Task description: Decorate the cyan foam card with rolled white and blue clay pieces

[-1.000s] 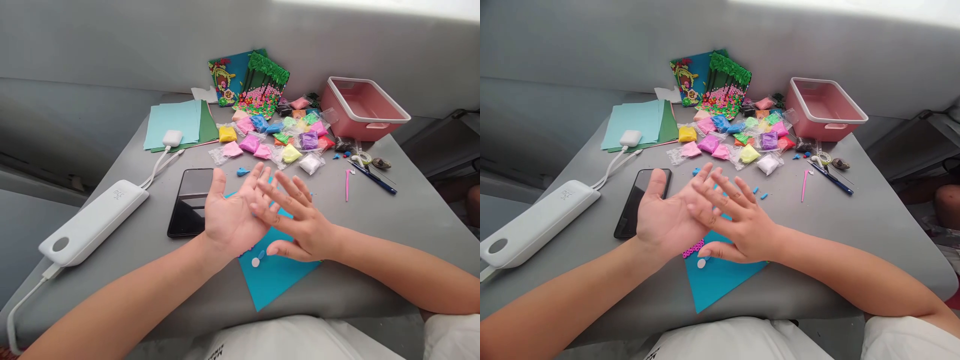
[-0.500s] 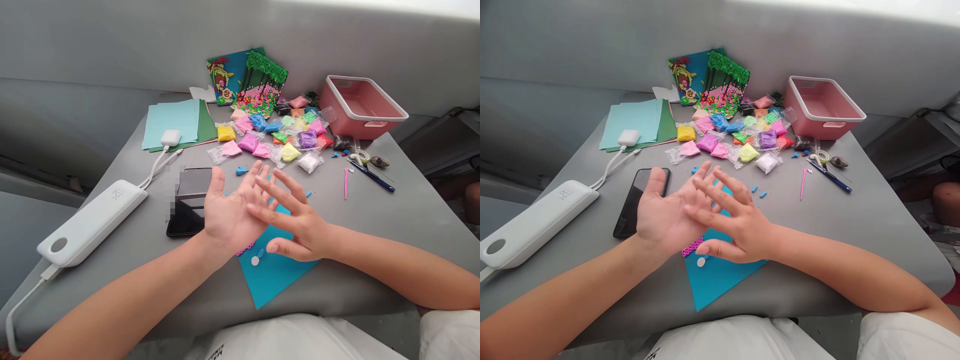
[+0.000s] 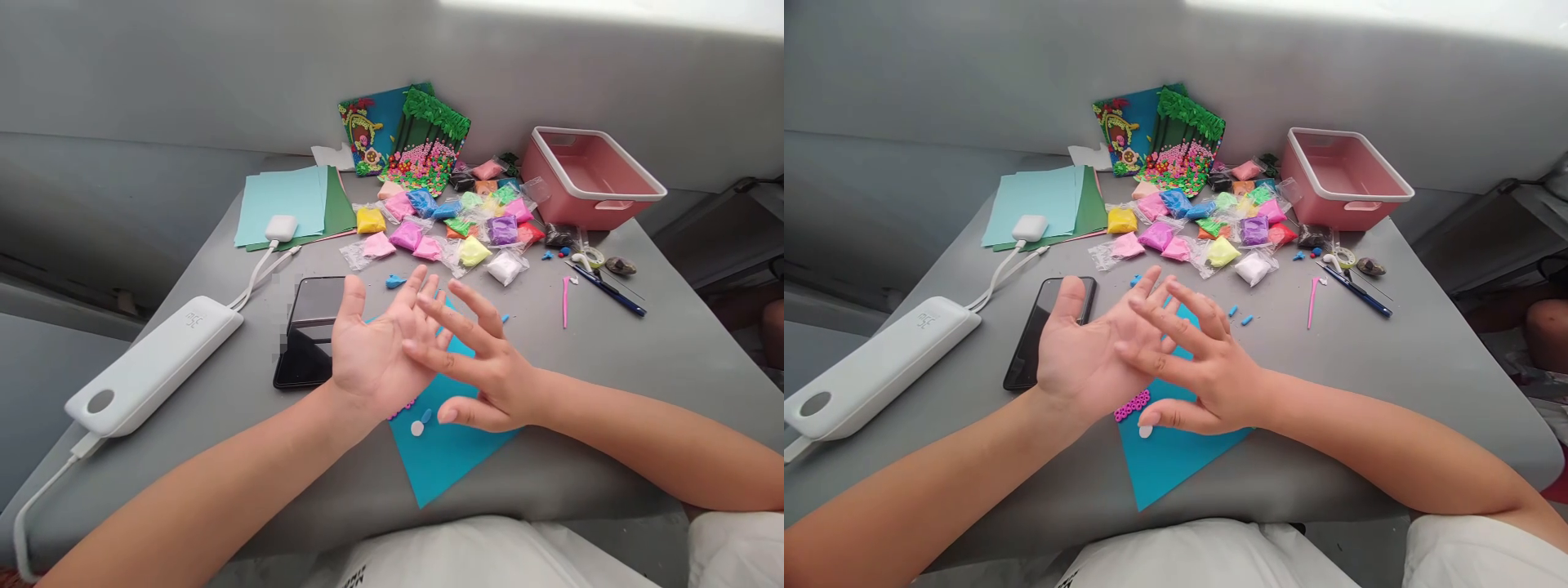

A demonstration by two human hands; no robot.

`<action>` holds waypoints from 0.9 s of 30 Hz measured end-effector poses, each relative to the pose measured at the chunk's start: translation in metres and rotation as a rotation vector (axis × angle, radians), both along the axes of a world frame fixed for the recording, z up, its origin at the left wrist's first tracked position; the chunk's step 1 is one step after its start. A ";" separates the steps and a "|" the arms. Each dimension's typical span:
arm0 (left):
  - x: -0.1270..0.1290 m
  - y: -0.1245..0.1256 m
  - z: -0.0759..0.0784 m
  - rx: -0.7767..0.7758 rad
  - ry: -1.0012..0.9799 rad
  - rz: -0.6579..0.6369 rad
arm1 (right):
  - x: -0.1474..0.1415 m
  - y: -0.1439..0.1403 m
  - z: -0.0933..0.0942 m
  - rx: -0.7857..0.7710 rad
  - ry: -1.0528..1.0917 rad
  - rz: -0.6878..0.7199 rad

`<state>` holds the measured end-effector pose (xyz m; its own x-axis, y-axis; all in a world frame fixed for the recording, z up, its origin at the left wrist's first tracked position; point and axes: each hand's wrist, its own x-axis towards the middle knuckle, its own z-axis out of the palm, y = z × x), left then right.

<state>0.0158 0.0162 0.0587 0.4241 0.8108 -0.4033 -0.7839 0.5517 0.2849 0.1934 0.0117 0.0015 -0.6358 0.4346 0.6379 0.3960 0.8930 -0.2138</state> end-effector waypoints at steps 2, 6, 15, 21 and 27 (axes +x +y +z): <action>0.000 0.000 0.000 -0.003 0.005 0.003 | 0.000 -0.001 0.000 -0.004 0.004 -0.013; 0.000 0.001 -0.001 -0.017 -0.019 -0.018 | -0.003 -0.002 0.000 0.008 0.044 0.044; 0.004 -0.003 -0.011 -0.053 -0.092 -0.137 | -0.009 0.003 0.006 -0.101 0.241 -0.048; 0.011 -0.009 -0.016 -0.085 -0.146 -0.181 | -0.012 0.000 0.009 -0.008 0.260 -0.009; 0.015 -0.011 -0.016 -0.147 -0.196 -0.227 | -0.014 0.003 0.014 0.027 0.223 -0.054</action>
<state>0.0308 0.0047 0.0429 0.6682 0.6262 -0.4018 -0.6685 0.7424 0.0453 0.1799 0.0143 0.0153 -0.4545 0.4451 0.7716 0.3891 0.8784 -0.2776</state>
